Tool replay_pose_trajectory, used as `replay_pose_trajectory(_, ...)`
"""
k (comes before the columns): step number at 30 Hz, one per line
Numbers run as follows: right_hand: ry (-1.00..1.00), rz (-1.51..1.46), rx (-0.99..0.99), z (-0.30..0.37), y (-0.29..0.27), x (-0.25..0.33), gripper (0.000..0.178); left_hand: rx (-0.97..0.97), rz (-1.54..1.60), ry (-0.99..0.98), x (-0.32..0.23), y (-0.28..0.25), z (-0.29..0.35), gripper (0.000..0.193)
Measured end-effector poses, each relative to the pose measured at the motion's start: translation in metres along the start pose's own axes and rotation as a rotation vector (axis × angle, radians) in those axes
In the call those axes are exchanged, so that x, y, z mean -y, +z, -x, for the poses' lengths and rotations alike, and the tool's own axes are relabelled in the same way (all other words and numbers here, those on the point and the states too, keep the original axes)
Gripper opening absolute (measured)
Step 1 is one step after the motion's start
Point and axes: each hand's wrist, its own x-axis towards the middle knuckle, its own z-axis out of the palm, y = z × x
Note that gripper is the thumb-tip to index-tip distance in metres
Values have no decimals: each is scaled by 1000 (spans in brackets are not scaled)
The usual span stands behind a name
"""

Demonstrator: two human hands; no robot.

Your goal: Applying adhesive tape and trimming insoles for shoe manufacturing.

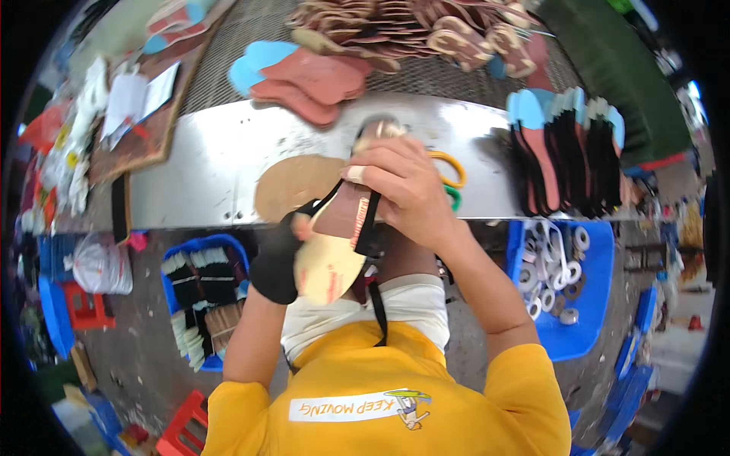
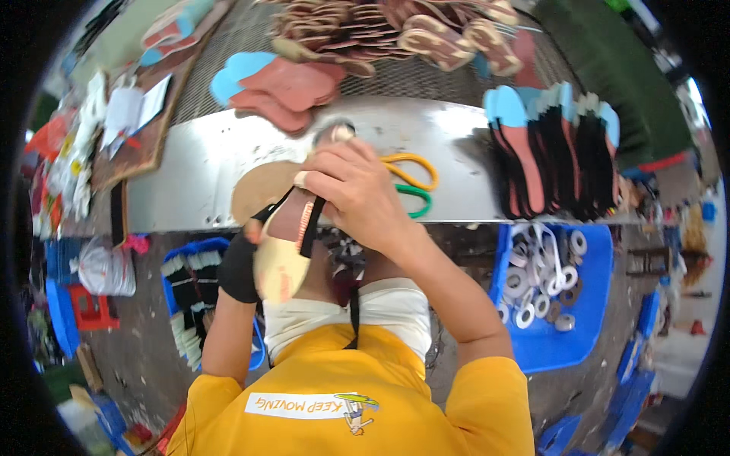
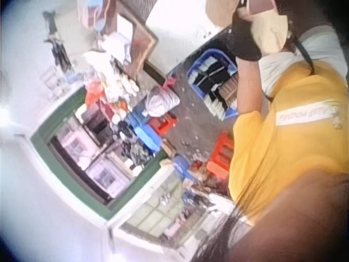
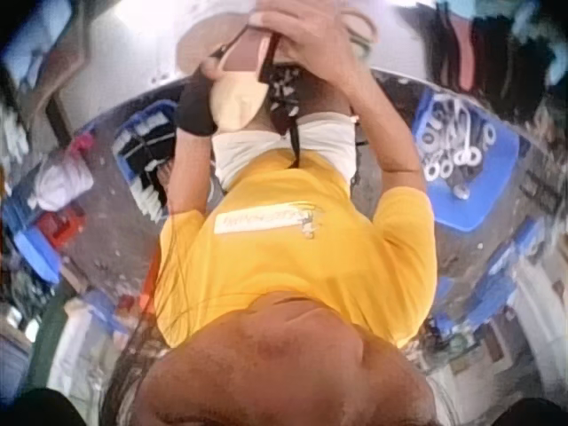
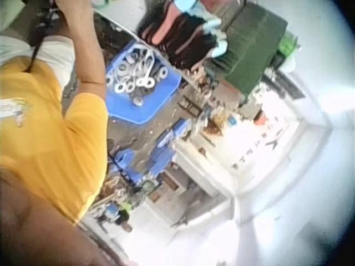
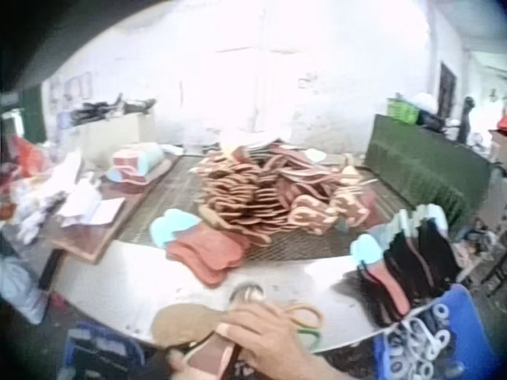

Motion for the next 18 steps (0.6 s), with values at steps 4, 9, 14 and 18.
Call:
replay_pose_trajectory(4,785,-479,10,35,-20,-25,55,59,-147,196,-10,-1,-15,78)
replay_pose_trajectory(9,906,-198,-279,110,-92,-97,66,34,-478,391,-22,2,-18,54)
replay_pose_trajectory(14,1040,555,-102,149,-131,-139,54,-143,-632,304,-28,-3,-37,37)
replay_pose_trajectory(18,714,674,-83,118,-91,-135,39,-295,-614,348,-41,7,-28,30)
